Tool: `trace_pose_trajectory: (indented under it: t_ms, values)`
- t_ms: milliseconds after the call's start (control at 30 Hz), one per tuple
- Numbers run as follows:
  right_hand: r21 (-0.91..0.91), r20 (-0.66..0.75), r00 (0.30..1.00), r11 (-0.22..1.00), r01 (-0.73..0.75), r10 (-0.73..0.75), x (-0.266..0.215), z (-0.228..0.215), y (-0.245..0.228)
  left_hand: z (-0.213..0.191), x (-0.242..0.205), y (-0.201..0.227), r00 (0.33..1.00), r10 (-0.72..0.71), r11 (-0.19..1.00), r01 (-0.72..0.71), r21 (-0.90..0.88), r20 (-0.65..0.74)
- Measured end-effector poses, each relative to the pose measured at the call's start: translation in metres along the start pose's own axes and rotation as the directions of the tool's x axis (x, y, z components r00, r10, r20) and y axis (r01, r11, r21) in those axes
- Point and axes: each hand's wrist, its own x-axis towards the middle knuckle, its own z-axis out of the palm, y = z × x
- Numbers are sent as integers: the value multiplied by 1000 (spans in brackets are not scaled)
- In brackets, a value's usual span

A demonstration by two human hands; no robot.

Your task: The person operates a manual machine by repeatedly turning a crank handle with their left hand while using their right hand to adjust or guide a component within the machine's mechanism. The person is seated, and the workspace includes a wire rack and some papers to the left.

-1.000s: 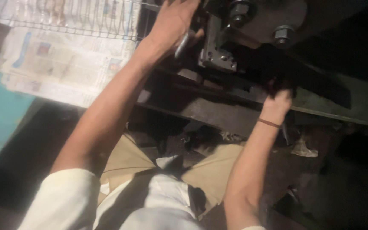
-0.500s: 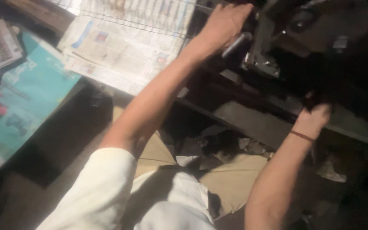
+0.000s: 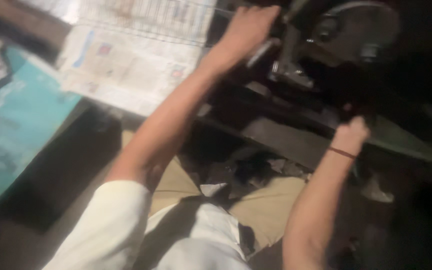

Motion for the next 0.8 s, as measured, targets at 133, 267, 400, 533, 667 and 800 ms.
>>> trace_pose_trajectory:
  t_ms: [133,267,400,533,667,800]
  values:
    - [243,181,982,970,2,-48,-7,-12,6,-21,-6,13,1000,18,999,-17,-48,16]
    - [349,81,995,937,19,-50,-4,-20,14,-32,-6,19,999,46,998,-44,-45,26]
    - [219,230,969,975,35,-86,15,-37,20,-42,-7,27,995,19,999,-17,-28,93]
    - [266,189,982,963,-43,-8,29,-49,10,-47,-2,25,989,138,990,-137,-30,55]
    - [227,234,971,974,-11,-44,35,-60,3,-46,-3,27,985,151,983,-141,-118,79]
    - [318,204,979,947,-47,-20,36,-56,-1,-44,2,28,985,114,993,-107,-56,128]
